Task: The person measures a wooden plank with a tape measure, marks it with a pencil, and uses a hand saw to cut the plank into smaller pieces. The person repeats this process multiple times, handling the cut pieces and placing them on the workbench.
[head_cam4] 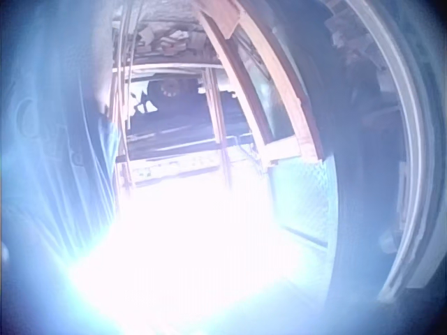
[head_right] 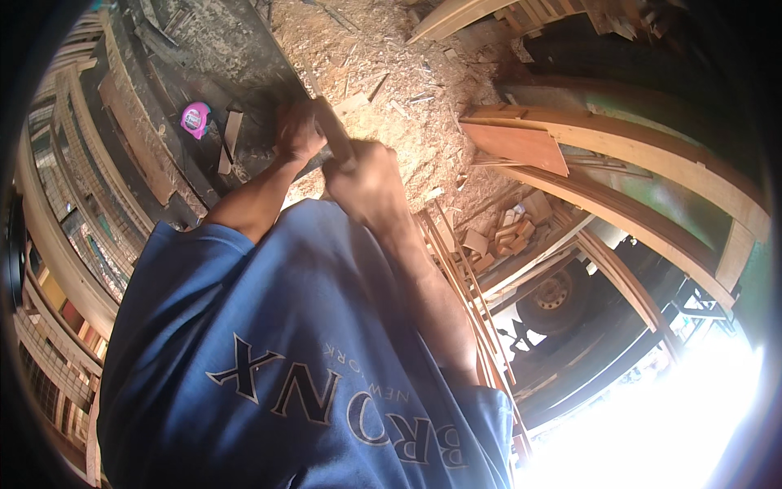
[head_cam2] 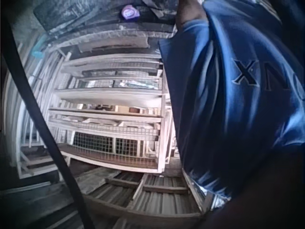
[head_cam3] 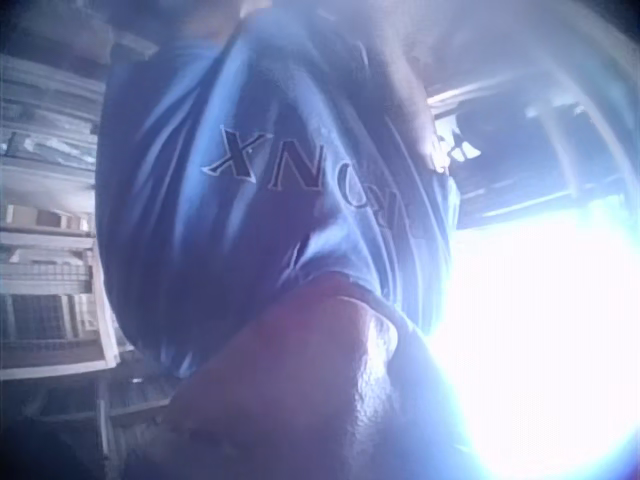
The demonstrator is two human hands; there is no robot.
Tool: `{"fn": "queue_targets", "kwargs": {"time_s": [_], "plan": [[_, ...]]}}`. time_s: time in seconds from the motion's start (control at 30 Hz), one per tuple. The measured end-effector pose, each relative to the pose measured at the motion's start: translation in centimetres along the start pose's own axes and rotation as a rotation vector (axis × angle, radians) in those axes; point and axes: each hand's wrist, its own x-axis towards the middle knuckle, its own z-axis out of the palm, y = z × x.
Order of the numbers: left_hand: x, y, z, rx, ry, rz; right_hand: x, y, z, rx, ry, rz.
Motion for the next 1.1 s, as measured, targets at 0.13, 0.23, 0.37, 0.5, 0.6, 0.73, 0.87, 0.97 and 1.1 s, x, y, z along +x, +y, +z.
{"fn": "queue_targets", "kwargs": {"time_s": [0.13,0.23,0.37,0.5,0.6,0.73,0.87,0.97,1.1], "plan": [[0.2,0.3,-0.5,0.081,0.050,0.000,-7.6,-1.4,-2.5,-0.135,-0.028,0.048],[-0.1,0.4,-1.1,-0.017,-0.065,-0.050,-17.8,-1.8,-6.5,-0.329,-0.033,0.034],[-0.2,0.0,-1.1,-0.098,-0.004,0.002,-18.5,-2.3,-7.1,-0.555,-0.062,-0.417],[-0.5,-0.3,0.1,-0.022,0.101,0.010,-3.5,-1.8,-1.1,-0.054,-0.029,0.276],[-0.2,-0.3,0.9,0.047,-0.048,-0.040,1.1,-1.1,0.8,-0.090,0.066,-0.202],[-0.1,-0.2,0.5,0.025,0.127,0.053,-8.4,0.5,-1.9,-0.092,0.043,0.045],[-0.1,-0.1,-0.3,-0.038,0.055,0.006,-20.1,0.1,-6.3,-0.325,-0.052,-0.126],[-0.2,-0.2,-0.3,-0.040,0.048,-0.001,-17.9,-0.9,-6.2,-0.336,-0.015,-0.121],[-0.3,0.0,-0.1,-0.060,0.093,0.034,-3.7,-0.9,-0.6,-0.131,0.055,0.066]]}}
